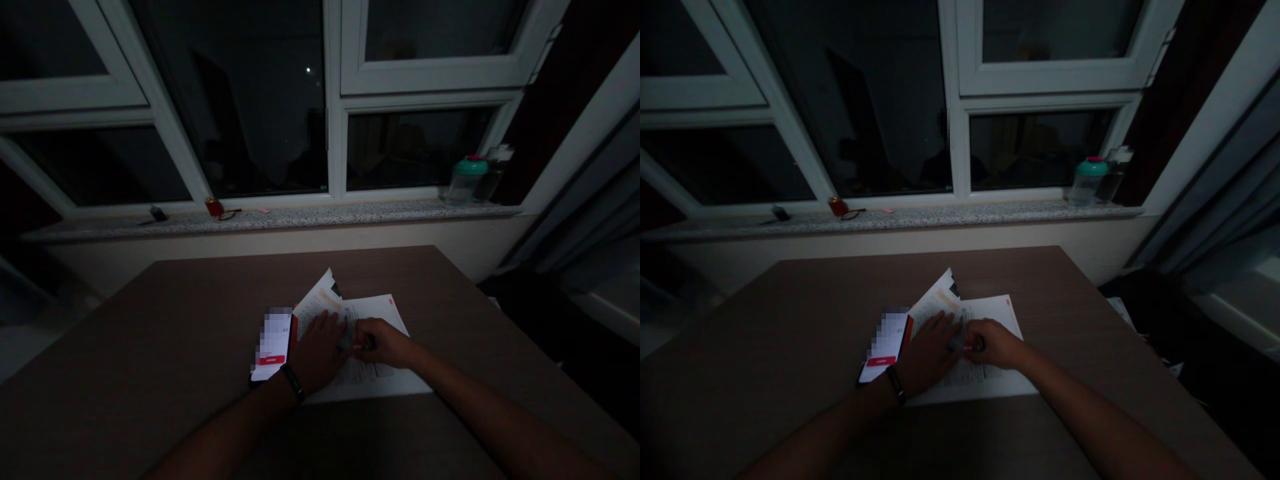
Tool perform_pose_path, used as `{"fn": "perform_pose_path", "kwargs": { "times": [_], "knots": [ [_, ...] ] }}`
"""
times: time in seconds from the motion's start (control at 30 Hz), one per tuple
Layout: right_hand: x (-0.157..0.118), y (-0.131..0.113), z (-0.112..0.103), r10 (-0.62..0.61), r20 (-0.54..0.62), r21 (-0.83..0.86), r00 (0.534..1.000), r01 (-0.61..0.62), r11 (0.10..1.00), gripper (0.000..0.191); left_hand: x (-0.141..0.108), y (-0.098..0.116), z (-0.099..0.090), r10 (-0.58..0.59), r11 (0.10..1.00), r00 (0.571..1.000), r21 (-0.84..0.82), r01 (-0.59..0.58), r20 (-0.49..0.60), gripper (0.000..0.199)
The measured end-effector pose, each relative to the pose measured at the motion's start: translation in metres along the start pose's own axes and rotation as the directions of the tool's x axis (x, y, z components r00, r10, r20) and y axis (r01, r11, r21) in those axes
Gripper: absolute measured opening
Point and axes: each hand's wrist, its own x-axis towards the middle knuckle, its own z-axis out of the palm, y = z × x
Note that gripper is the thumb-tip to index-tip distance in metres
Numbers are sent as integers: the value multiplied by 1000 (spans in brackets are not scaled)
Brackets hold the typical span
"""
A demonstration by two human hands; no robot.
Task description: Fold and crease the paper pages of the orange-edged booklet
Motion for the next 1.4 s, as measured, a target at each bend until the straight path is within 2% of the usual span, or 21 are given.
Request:
{"fn": "perform_pose_path", "kwargs": {
  "times": [0.23,0.33,0.4,0.53,0.63,0.73,0.93,1.0,1.17,1.23,1.3,1.4],
  "knots": [
    [-2,-2,-3,-25,108,2,994,25,1000,18,-1,-2,5,0,1000,1000,-14,-1,-24,51],
    [-3,-1,-3,-33,120,9,992,32,999,18,0,-2,5,3,1000,1000,-6,-4,-23,49],
    [-3,0,-2,-2,78,10,997,2,1000,17,0,-2,4,8,1000,1000,-1,-8,-15,49],
    [0,5,2,79,-91,-3,993,-79,997,13,0,-1,1,13,1000,1000,-14,-13,-16,49],
    [2,7,4,99,-134,-12,986,-101,995,14,0,0,0,17,1000,1000,-22,-17,-23,47],
    [2,5,4,92,-103,-2,990,-93,996,15,0,1,-1,16,999,1000,-27,-16,-23,47],
    [-4,-3,-1,-10,54,25,998,9,1000,20,0,0,0,5,1000,1000,-23,-5,-11,50],
    [-4,-6,-2,-26,53,-8,998,27,1000,19,0,-1,1,13,1000,1000,-8,-13,-17,50],
    [1,-5,1,6,-93,-73,996,-13,997,14,0,-1,2,20,1000,999,5,-19,-30,47],
    [2,-4,1,14,-109,-68,994,-21,997,15,0,0,1,9,1000,1000,2,-9,-23,48],
    [2,-3,1,15,-76,-42,997,-18,999,15,0,1,-1,3,1000,1000,-6,-3,-12,48],
    [-1,-1,0,-6,38,24,999,5,1000,16,0,1,-2,6,1000,1000,-4,-6,1,51]
  ]
}}
